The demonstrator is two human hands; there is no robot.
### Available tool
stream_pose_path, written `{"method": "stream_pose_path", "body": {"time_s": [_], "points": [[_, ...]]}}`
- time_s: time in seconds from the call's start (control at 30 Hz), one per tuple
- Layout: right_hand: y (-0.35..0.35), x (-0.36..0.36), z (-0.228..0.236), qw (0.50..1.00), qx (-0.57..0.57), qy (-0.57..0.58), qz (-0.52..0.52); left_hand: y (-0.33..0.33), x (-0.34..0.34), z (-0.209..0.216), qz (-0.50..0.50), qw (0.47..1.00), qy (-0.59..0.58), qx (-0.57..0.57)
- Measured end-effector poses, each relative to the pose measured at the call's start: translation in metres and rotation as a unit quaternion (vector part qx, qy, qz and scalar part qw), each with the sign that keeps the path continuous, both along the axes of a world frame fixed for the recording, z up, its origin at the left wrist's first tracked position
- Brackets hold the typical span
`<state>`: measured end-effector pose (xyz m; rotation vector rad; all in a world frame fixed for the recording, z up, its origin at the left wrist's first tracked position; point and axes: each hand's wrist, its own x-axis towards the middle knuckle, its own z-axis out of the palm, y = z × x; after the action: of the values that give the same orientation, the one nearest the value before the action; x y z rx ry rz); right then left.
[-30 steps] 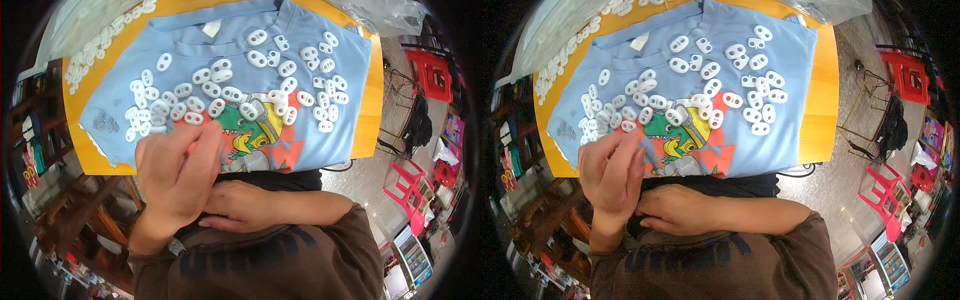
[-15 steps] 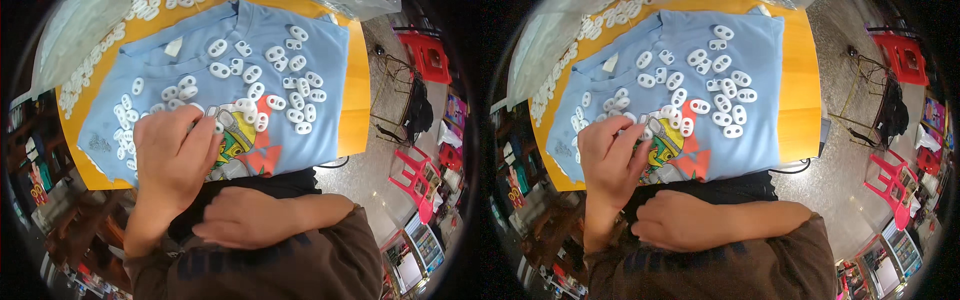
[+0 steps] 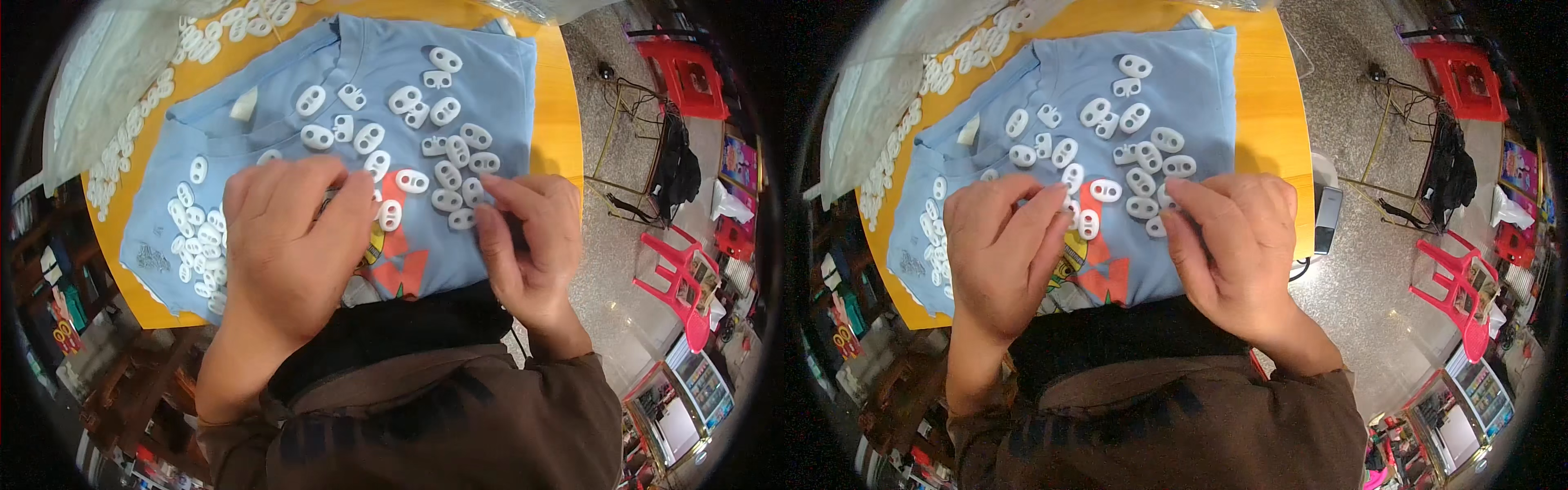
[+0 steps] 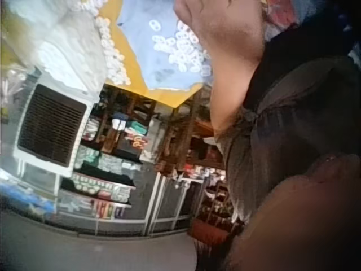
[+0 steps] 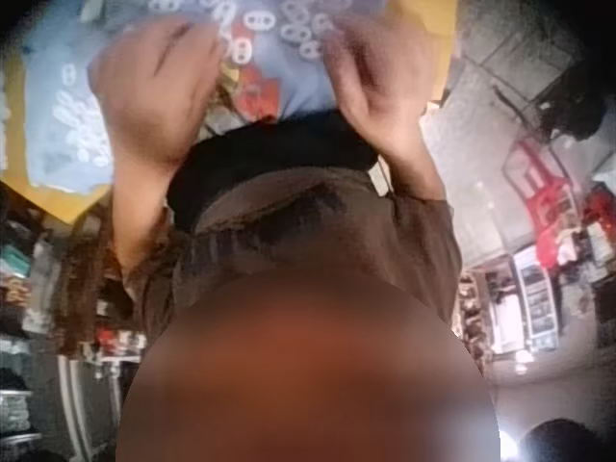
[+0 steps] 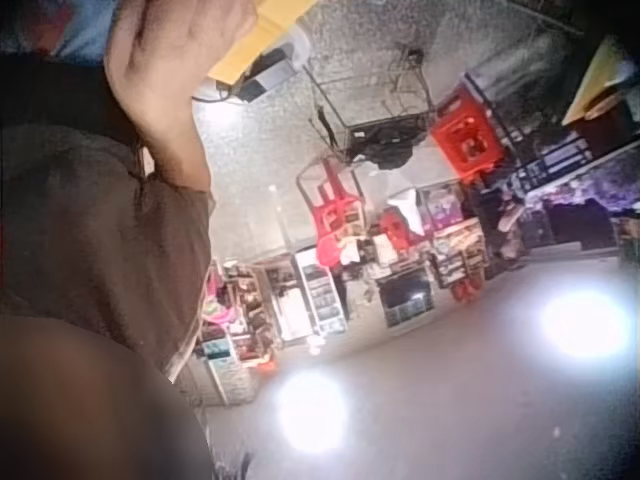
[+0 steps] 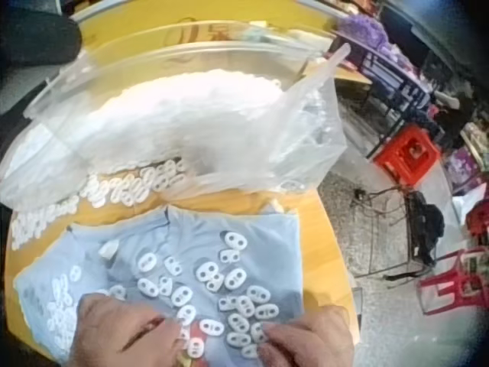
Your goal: Assembling plastic cord lock components by inserting small springs between two plastic pieces.
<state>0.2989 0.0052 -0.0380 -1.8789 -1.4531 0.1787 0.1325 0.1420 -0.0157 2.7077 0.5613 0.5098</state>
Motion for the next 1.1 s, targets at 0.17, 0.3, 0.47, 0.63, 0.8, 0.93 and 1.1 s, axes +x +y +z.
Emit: {"method": "stream_pose_path", "body": {"time_s": [0.17, 0.3, 0.47, 0.63, 0.8, 0.93, 1.1], "points": [[0.000, 0.005, -0.006, 0.999, 0.013, -0.041, 0.021, 0.002, 0.000, 0.007, 0.006, 0.999, 0.047, 0.007], [0.001, 0.005, -0.009, 0.999, 0.025, -0.021, 0.015, 0.001, 0.019, 0.010, -0.005, 1.000, 0.015, -0.010], [0.001, 0.007, -0.012, 0.998, 0.057, -0.005, 0.014, 0.005, 0.044, -0.002, -0.039, 0.999, 0.022, -0.028], [-0.001, 0.011, -0.012, 0.997, 0.069, 0.015, 0.018, 0.006, 0.056, -0.003, -0.049, 0.998, 0.034, -0.029], [0.000, 0.012, -0.012, 0.997, 0.068, 0.025, 0.026, 0.011, 0.053, 0.005, -0.055, 0.995, 0.061, -0.056], [-0.001, 0.011, -0.011, 0.997, 0.074, 0.025, 0.021, 0.002, 0.030, 0.006, -0.003, 0.998, -0.002, -0.060], [0.000, 0.009, -0.010, 0.997, 0.065, 0.025, 0.019, -0.023, -0.020, 0.019, 0.069, 0.977, -0.050, -0.195]]}}
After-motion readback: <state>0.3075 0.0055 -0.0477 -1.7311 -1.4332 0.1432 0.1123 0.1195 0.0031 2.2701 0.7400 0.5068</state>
